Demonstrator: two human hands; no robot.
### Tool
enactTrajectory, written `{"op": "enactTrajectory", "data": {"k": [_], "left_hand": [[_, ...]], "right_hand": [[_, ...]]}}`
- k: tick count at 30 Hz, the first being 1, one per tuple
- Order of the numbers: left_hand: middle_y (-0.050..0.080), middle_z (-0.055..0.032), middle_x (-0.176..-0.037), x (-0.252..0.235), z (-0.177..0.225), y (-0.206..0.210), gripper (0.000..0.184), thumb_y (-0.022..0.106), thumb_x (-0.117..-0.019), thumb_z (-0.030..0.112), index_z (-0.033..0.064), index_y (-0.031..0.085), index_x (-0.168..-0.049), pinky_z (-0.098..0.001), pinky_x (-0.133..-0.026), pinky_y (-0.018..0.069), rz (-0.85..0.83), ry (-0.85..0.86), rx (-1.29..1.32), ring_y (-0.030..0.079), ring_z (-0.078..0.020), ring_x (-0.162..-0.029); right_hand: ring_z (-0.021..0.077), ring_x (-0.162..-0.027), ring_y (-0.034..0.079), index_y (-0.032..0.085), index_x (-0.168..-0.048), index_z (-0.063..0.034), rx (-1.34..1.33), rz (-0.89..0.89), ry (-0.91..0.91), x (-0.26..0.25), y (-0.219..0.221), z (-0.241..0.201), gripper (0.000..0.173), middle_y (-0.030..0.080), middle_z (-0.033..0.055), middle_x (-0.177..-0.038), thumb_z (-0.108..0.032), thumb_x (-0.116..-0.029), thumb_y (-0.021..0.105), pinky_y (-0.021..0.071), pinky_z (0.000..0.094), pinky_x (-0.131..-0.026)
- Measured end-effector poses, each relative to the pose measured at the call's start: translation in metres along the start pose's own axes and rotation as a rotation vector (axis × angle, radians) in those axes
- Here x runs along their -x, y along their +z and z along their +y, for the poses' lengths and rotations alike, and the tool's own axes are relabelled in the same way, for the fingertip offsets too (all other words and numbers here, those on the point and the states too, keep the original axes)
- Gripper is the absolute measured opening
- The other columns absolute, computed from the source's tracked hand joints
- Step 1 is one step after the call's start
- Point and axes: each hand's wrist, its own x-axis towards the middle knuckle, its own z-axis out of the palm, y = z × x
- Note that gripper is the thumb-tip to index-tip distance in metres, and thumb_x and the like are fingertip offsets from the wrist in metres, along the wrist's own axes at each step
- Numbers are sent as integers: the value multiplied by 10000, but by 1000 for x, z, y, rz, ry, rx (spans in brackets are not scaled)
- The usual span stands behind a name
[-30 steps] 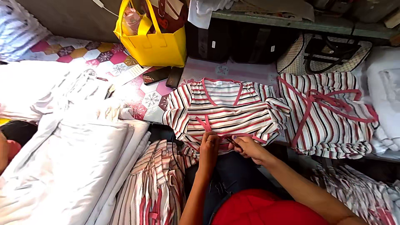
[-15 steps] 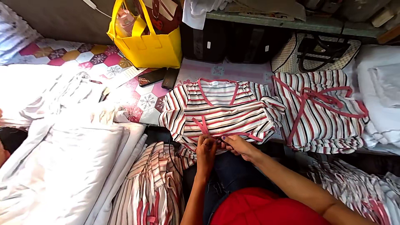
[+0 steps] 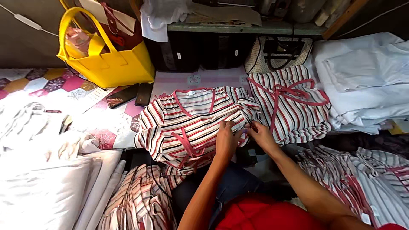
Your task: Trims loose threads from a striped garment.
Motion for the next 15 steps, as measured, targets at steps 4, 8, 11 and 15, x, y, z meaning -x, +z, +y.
{"op": "enactTrajectory", "data": {"k": [4,8,11,15], "left_hand": [[712,-185,-932,5,-35,30,121,665,-921,36,-43,758,-921,-423,-812,580,180,182,123,708,-274,-858],[708,-110,-892,40,-44,1,135,638,-946,48,-51,725,-970,-277,-761,568,26,111,309,670,-108,-773],[692,-130,-918,46,-30,-7,158,613,-966,55,-65,695,-1027,-270,-703,566,79,110,253,657,-118,-738],[659,-229,-1085,27,-10,11,443,707,-941,183,-88,614,-1278,-378,-731,569,222,143,39,667,-261,-809]], "right_hand": [[137,-719,554,650,-1169,36,59,22,5,-2,4,16,256,635,103,-879,-106,-956,644,492,327,-698],[71,-686,516,660,-1135,23,-96,-29,31,-2,-4,22,225,606,42,-844,-122,-966,632,461,265,-653],[4,-544,400,657,-1129,-19,-273,-87,114,5,-13,7,361,491,-69,-714,-257,-1113,387,357,189,-508],[4,-475,338,636,-1115,-67,-474,-197,217,20,-29,-12,484,425,-109,-638,-302,-1134,213,306,172,-450]]}}
